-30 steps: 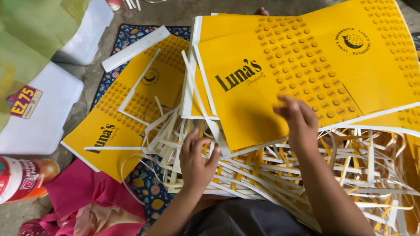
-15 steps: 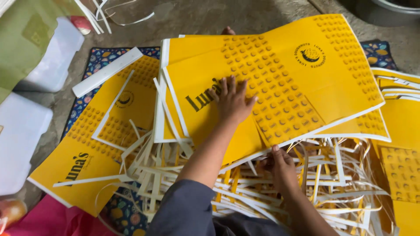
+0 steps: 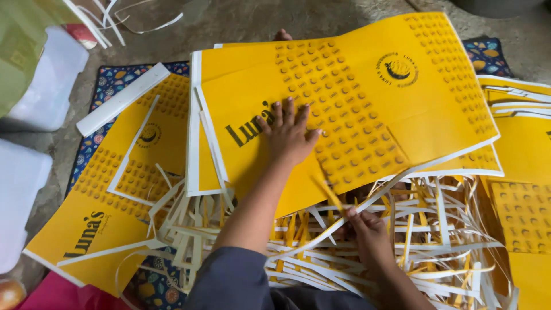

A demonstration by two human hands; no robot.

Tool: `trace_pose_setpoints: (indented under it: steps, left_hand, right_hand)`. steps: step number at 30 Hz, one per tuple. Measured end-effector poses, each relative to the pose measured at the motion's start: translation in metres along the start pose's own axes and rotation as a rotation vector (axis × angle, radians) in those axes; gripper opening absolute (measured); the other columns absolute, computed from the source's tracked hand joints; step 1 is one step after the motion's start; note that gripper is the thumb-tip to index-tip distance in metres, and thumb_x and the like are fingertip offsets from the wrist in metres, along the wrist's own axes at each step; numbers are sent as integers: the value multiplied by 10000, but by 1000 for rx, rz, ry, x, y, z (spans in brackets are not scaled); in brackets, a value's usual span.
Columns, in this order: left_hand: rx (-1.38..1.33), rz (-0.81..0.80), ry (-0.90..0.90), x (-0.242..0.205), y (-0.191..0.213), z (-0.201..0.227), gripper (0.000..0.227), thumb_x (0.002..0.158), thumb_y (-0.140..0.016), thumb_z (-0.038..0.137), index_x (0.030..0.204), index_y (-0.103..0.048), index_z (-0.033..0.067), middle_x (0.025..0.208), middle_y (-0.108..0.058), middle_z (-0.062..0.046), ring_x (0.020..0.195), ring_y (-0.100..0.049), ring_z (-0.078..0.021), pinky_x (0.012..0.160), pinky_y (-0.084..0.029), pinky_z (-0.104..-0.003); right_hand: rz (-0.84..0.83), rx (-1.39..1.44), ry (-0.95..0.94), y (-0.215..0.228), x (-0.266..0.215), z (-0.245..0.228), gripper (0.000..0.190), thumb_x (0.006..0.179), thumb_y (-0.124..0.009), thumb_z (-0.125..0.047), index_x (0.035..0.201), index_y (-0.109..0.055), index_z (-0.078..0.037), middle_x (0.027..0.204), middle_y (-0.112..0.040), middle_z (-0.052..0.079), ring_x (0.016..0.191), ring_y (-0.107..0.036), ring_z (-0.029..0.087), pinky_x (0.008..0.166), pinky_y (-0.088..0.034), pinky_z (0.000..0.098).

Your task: Stripping the waste paper borders from printed donut box templates

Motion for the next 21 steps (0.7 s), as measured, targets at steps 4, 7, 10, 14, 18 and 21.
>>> trace_pose_setpoints:
  steps: [4, 7, 10, 14, 18, 21]
  left_hand:
    - [71, -53, -67, -21, 9, -30, 791, 959, -219, 691, 1652, -117, 324, 1739, 36, -67, 1581, 67, -385, 1172, 7, -741]
    - [70, 101, -183, -31, -1, -72, 773, 932, -344, 702, 1618, -251, 358, 1732, -86, -38, 1582, -21, -368, 1153, -7, -752]
    - [85, -64, -156, -44, 25, -90, 725, 953, -360, 663, 1615, -239, 392, 1738, -18, -7, 1586, 42, -304, 1198, 40, -692]
    - [25, 99, -206, -21, 27, -78, 424, 974, -476, 545, 1256, -616, 260, 1659, -294, -100, 1549, -135, -438, 1173, -5, -757]
    - [7, 184, -373, 8, 21, -12, 679, 972, -448, 641, 1556, -416, 296, 1700, -141, -112, 1560, -73, -384, 1190, -16, -722]
    - [46, -46, -333, 7, 20, 18, 771, 961, -215, 726, 1632, -150, 354, 1721, 90, -52, 1558, 132, -323, 1187, 113, -721]
  right_hand:
    - [-187, 314, -22, 18, -1, 36, 400, 1020, -561, -226, 1275, -698, 50, 953, -743, 130, 752, -640, 180, 716, -596, 416]
    - [-182, 503, -28, 27, -3, 38, 491, 1061, -461, -348, 1200, -606, 101, 1059, -720, 247, 860, -679, 329, 797, -601, 561]
    - [-46, 486, -89, 27, -11, 29, 375, 1055, -535, -232, 995, -604, 132, 877, -688, 302, 884, -721, 438, 849, -627, 636]
    - [-179, 405, -22, 10, -20, 25, 288, 1001, -623, -219, 989, -671, 64, 814, -644, 156, 716, -606, 250, 670, -545, 441]
    - [-88, 467, -26, -1, -23, 19, 290, 1015, -572, -193, 1003, -633, 90, 917, -716, 291, 645, -638, 352, 506, -519, 484]
    - [-94, 509, -12, 14, -7, 42, 490, 1025, -524, -408, 1055, -670, 60, 923, -724, 244, 657, -675, 374, 620, -592, 529]
Point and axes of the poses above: each hand's wrist, its own x-axis towards the middle knuckle, its own y-axis out of the back of the hand, z = x × y, the point moved 1 cm from there along x, towards the middle knuckle
